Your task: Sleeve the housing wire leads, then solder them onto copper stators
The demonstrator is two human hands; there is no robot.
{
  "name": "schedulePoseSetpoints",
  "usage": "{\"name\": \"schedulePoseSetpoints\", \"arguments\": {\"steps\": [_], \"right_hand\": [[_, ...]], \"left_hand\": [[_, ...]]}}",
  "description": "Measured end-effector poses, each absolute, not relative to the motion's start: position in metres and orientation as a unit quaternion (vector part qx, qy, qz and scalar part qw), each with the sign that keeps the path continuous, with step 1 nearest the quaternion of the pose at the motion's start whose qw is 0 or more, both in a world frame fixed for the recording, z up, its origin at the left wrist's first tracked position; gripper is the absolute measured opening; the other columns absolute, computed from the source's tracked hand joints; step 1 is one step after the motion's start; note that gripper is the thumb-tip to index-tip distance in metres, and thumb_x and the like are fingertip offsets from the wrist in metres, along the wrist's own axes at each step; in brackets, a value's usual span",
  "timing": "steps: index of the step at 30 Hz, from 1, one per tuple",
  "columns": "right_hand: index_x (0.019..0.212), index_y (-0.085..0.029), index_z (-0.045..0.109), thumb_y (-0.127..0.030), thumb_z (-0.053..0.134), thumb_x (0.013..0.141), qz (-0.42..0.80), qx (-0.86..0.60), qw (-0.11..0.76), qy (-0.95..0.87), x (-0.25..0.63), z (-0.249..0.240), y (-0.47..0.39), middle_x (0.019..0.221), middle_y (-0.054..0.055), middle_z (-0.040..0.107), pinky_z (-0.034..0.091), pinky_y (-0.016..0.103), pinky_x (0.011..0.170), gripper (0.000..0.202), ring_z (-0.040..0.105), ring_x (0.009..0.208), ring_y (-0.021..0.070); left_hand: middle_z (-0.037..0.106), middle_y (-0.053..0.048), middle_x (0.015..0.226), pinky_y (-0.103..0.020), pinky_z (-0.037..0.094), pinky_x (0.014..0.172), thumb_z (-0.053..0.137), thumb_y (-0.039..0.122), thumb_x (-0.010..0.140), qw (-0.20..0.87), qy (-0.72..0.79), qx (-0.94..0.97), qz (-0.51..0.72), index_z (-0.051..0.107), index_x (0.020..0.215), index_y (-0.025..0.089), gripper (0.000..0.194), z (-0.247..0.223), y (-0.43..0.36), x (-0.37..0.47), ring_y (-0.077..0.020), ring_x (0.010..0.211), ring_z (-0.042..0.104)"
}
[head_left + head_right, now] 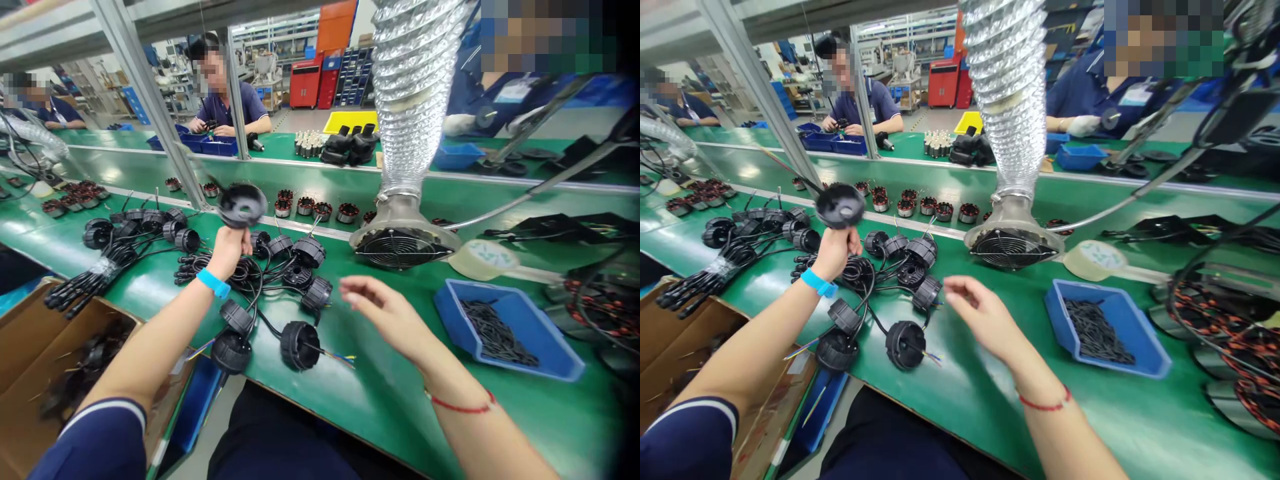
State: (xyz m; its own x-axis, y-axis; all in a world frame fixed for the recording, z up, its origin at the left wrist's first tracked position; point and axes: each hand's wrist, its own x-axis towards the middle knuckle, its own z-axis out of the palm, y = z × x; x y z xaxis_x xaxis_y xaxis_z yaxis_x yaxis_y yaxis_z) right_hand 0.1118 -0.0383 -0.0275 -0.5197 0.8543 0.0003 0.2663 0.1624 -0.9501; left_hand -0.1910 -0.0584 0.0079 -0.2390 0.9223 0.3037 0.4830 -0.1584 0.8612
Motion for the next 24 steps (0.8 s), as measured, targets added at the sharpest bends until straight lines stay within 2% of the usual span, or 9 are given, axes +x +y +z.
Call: {"name": "schedulePoseSetpoints", "arguments": {"steps": [2,5,7,11,14,17,20,24], "right_hand": [[0.114,-0.019,0.059,-0.044,0.061,0.079,0.461,-0.417,0.367,-0.692,0.083,-0.034,-0.013,0.114,0.013,0.065,0.049,0.044,0.091,0.043,0.061,0.104,0.0233],[0.117,-0.016,0.057,-0.042,0.061,0.078,0.45,-0.446,0.365,-0.682,0.042,-0.042,0.012,0.117,0.015,0.063,0.049,0.043,0.089,0.047,0.061,0.103,0.0232],[0.109,-0.014,0.06,-0.042,0.062,0.077,0.451,-0.437,0.353,-0.693,0.026,-0.045,0.016,0.109,0.014,0.066,0.05,0.043,0.087,0.042,0.063,0.097,0.0233],[0.097,-0.015,0.062,-0.038,0.067,0.075,0.394,-0.423,0.377,-0.724,0.034,-0.044,-0.01,0.106,0.012,0.064,0.044,0.047,0.094,0.032,0.058,0.101,0.0258],[0.086,-0.019,0.062,-0.031,0.058,0.086,0.252,-0.331,0.401,-0.816,0.056,-0.045,-0.048,0.097,0.009,0.066,0.047,0.041,0.087,0.013,0.057,0.095,0.0228],[0.084,-0.018,0.063,-0.022,0.056,0.088,0.113,-0.239,0.388,-0.883,0.071,-0.047,-0.09,0.094,0.009,0.067,0.05,0.036,0.079,0.009,0.057,0.091,0.0215],[0.086,-0.017,0.065,-0.015,0.05,0.089,0.04,-0.193,0.368,-0.909,0.073,-0.053,-0.123,0.09,0.01,0.068,0.05,0.035,0.072,0.016,0.057,0.084,0.0209],[0.095,-0.014,0.066,-0.01,0.047,0.088,0.03,-0.163,0.351,-0.922,0.071,-0.06,-0.138,0.097,0.011,0.07,0.051,0.034,0.069,0.021,0.059,0.085,0.021]], "left_hand": [[0.036,0.004,0.043,-0.022,0.041,0.047,0.035,0.059,0.091,0.301,0.616,0.488,0.54,0.041,0.053,0.019,0.055,0.011,-0.052,-0.198,-0.0071,0.038,0.035],[0.052,-0.002,0.045,-0.022,0.037,0.039,0.04,0.062,0.088,0.431,0.635,0.396,0.503,0.054,0.057,0.015,0.058,0.014,-0.043,-0.205,-0.0051,0.032,0.032],[0.061,-0.008,0.051,-0.022,0.036,0.037,0.042,0.058,0.089,0.45,0.657,0.41,0.445,0.061,0.061,0.012,0.057,0.014,-0.04,-0.206,-0.0054,0.031,0.035],[0.071,-0.012,0.07,-0.025,0.046,0.05,0.046,0.046,0.09,0.412,0.69,0.464,0.372,0.065,0.07,0.011,0.045,0.008,-0.037,-0.194,-0.0123,0.046,0.058],[0.071,-0.012,0.076,-0.029,0.052,0.067,0.048,0.035,0.089,0.376,0.707,0.521,0.295,0.065,0.07,0.011,0.035,0.004,-0.038,-0.177,-0.0179,0.066,0.066],[0.072,-0.016,0.089,-0.037,0.049,0.085,0.054,0.031,0.084,0.332,0.719,0.574,0.211,0.064,0.074,0.011,0.024,0.002,-0.041,-0.158,-0.0271,0.09,0.067],[0.069,-0.02,0.107,-0.042,0.042,0.098,0.065,0.026,0.074,0.289,0.729,0.603,0.147,0.065,0.082,0.012,0.016,-0.005,-0.042,-0.138,-0.0345,0.113,0.059],[0.068,-0.024,0.107,-0.045,0.042,0.098,0.069,0.023,0.068,0.262,0.748,0.599,0.113,0.067,0.083,0.011,0.019,-0.024,-0.033,-0.12,-0.0389,0.115,0.058]]}}
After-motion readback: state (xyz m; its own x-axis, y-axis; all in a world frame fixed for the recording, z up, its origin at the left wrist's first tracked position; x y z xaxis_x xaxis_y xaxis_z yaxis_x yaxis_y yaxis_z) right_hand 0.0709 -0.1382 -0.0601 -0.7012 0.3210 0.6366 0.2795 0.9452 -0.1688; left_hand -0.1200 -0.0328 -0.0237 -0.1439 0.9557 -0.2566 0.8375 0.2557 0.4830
